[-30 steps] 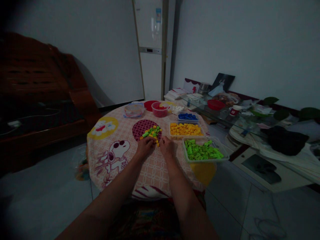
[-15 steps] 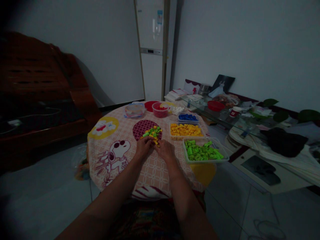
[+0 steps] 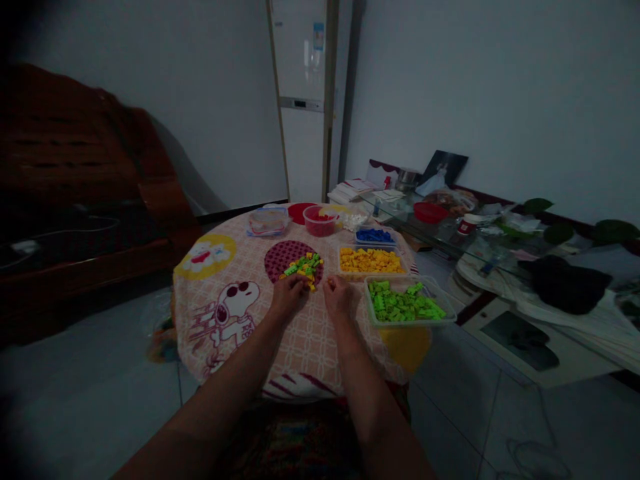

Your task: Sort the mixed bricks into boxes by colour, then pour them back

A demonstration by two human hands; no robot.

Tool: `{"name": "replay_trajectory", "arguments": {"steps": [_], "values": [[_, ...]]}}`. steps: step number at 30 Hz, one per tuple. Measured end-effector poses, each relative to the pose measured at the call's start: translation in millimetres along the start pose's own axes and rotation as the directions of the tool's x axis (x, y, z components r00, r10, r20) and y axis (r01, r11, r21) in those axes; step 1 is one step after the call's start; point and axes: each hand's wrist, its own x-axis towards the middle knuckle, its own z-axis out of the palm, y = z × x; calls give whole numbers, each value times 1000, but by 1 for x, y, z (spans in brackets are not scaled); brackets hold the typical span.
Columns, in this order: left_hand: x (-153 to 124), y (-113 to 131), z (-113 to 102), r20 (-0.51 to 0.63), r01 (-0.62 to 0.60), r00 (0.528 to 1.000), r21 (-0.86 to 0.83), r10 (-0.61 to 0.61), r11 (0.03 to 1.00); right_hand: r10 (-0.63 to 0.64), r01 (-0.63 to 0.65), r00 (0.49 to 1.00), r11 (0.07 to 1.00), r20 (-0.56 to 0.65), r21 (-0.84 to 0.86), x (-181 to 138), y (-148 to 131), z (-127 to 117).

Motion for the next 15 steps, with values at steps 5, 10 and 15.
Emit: {"name": "replay_trajectory", "arguments": {"steps": [5,10,15], "values": [[1,0,0,15,19,1000,-19,-19,1000,103,-58,945,987,-312,149,23,5,-8],[1,-1,0,19,20,1000,-17,-19,1000,98,-81,967,993,-233,85,16,7,-8],[1,-1,-1,18,-6,1000,0,6,1000,-32,57,990,980,134,-190,-4,-2,1]]}}
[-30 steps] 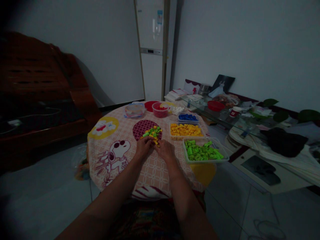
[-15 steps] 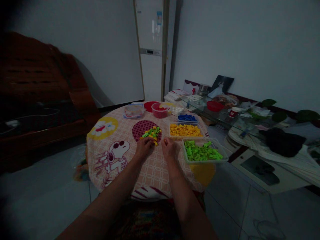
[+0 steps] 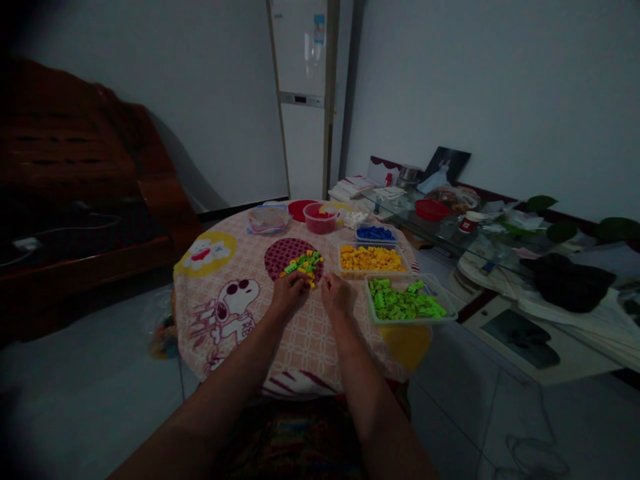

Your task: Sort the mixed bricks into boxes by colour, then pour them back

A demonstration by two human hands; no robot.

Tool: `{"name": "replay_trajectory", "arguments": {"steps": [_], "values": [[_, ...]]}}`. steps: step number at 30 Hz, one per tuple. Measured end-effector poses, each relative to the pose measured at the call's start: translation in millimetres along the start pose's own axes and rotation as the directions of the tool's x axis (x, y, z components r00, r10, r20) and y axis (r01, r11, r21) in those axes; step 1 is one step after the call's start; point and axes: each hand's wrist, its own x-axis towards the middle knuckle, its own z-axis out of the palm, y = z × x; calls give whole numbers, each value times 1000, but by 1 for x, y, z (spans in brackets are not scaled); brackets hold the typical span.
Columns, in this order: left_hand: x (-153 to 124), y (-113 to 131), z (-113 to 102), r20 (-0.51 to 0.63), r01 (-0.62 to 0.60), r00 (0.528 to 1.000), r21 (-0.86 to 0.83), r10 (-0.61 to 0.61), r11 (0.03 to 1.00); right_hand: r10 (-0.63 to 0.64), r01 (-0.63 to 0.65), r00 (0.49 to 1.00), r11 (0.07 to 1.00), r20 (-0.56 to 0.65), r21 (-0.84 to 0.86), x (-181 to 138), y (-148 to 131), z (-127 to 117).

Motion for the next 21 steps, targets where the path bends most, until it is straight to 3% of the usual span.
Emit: {"name": "replay_trajectory", "arguments": {"steps": [4,8,15,21], "values": [[0,1,-1,-2,-23,1000,33,23,999,-82,123,974,975,213,-187,-2,-11,0],[0,2,-2,-16,-42,999,71,44,997,-75,162,954,944,290,-287,0,-16,-1],[0,6,-3,-14,-39,999,83,40,996,-84,199,937,927,340,-318,0,-17,-1],[0,-1,0,-24,-20,999,45,21,999,-67,131,964,961,258,-241,0,-11,-2]]}}
